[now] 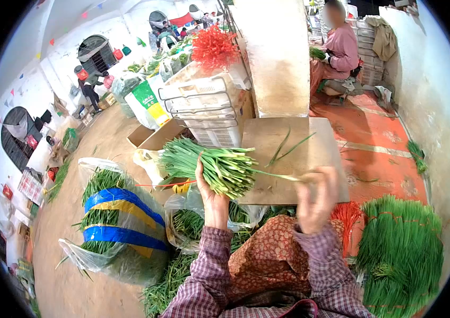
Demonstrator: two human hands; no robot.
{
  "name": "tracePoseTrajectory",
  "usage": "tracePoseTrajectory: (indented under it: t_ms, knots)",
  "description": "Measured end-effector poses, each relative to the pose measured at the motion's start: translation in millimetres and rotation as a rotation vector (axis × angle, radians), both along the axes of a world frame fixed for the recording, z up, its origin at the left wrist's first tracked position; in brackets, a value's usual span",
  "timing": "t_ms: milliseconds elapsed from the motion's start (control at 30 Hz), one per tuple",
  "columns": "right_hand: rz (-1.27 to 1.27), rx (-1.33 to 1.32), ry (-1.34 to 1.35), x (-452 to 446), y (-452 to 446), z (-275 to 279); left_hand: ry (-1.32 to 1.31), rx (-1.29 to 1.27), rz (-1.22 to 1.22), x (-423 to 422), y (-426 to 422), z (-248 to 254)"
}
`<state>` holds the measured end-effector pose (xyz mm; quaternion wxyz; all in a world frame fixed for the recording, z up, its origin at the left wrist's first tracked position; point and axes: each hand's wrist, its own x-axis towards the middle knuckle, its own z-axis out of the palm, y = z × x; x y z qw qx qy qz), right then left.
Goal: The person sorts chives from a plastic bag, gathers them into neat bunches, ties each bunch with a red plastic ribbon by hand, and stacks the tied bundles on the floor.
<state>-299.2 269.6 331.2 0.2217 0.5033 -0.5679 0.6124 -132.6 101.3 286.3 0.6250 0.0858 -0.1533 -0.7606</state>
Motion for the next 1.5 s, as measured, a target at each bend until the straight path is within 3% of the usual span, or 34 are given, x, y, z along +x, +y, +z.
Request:
tracePoseTrajectory:
  t_ms: [100, 200, 267, 300, 333, 367, 400, 433, 500, 567, 633, 700, 767, 867, 967, 1133, 1233, 1367, 1400, 1433, 1500]
  knots:
    - [0.057, -0.277, -0.386, -44.8, 32.0, -9.7, 0.041, 0.069, 0.006, 24.0, -31.5, -19.2]
    - [0.081, -0.403, -0.452, -65.9, 65.1, 9.2, 0.125, 0.111, -0.044, 44.1, -38.9, -15.1]
    - [0.518, -0.098, -0.455, -64.5, 80.1, 1.7, 0.097, 0.069, 0.0, 49.6, -42.9, -21.2]
    - [0.723, 0.198, -0.428, -60.7, 80.2, -5.2, 0.073, 0.028, 0.038, 52.0, -43.0, -25.1]
    - [0.898, 0.53, -0.36, -54.3, 77.2, -9.5, -0.292, -0.257, 0.206, 46.5, -25.9, -25.2]
    - [0.943, 0.761, -0.258, -42.3, 68.3, -9.3, -0.626, -0.475, 0.456, 40.7, -8.7, -24.9]
    - [0.942, 0.875, 0.012, -30.0, 58.9, -0.7, -0.743, -0.549, 0.504, 38.2, -4.4, -19.5]
    - [0.834, 0.906, 0.072, -20.8, 54.3, 7.9, -0.722, -0.538, 0.482, 34.9, 1.9, -10.7]
    - [0.64, 0.577, -0.071, -13.1, 41.8, 13.8, -0.375, -0.268, 0.187, 25.5, 16.4, 12.3]
    - [0.543, 0.41, -0.149, -5.7, 33.7, 38.0, -0.299, -0.275, 0.067, 17.7, 14.6, 9.2]
    - [0.391, 0.298, 0.138, -9.6, 3.6, 34.0, -0.323, -0.235, 0.036, 1.9, 32.1, 17.7]
    - [0.421, 0.459, 0.121, -3.3, -20.2, 15.5, -0.456, -0.311, -0.04, -4.5, 32.4, 5.6]
    - [0.463, 0.799, 0.05, 5.6, -18.3, 23.3, -0.564, -0.304, 0.002, -20.2, 61.8, 25.2]
    - [0.516, 0.544, -0.119, 11.2, -18.8, -33.9, -0.563, -0.353, -0.166, -24.0, 59.0, 15.5]
    - [0.603, 0.469, -0.271, -3.5, 7.5, -53.2, -0.57, -0.378, -0.263, -43.0, 76.8, 12.2]
    - [0.537, 0.279, -0.386, -13.3, 35.2, -88.5, -0.742, -0.491, -0.3, -78.5, 98.0, 26.3]
    - [0.377, 0.376, -0.369, -42.9, 68.2, -110.8, -1.027, -0.899, -0.284, -109.3, 105.6, 39.7]
    - [0.477, 0.403, -0.723, -66.5, 126.6, -103.9, -1.03, -1.193, -0.513, -157.5, 132.5, 39.0]
    - [0.364, 0.479, -0.723, -69.8, 133.9, -112.0, -1.071, -1.416, -0.394, -168.5, 147.0, 35.1]
    - [0.42, 0.324, -0.827, -71.4, 140.8, -114.2, -1.099, -1.635, -0.261, -177.2, 158.7, 28.9]
    - [0.474, 0.001, -0.981, -75.0, 153.0, -117.2, -1.184, -1.565, -0.519, -198.9, 179.6, 4.8]
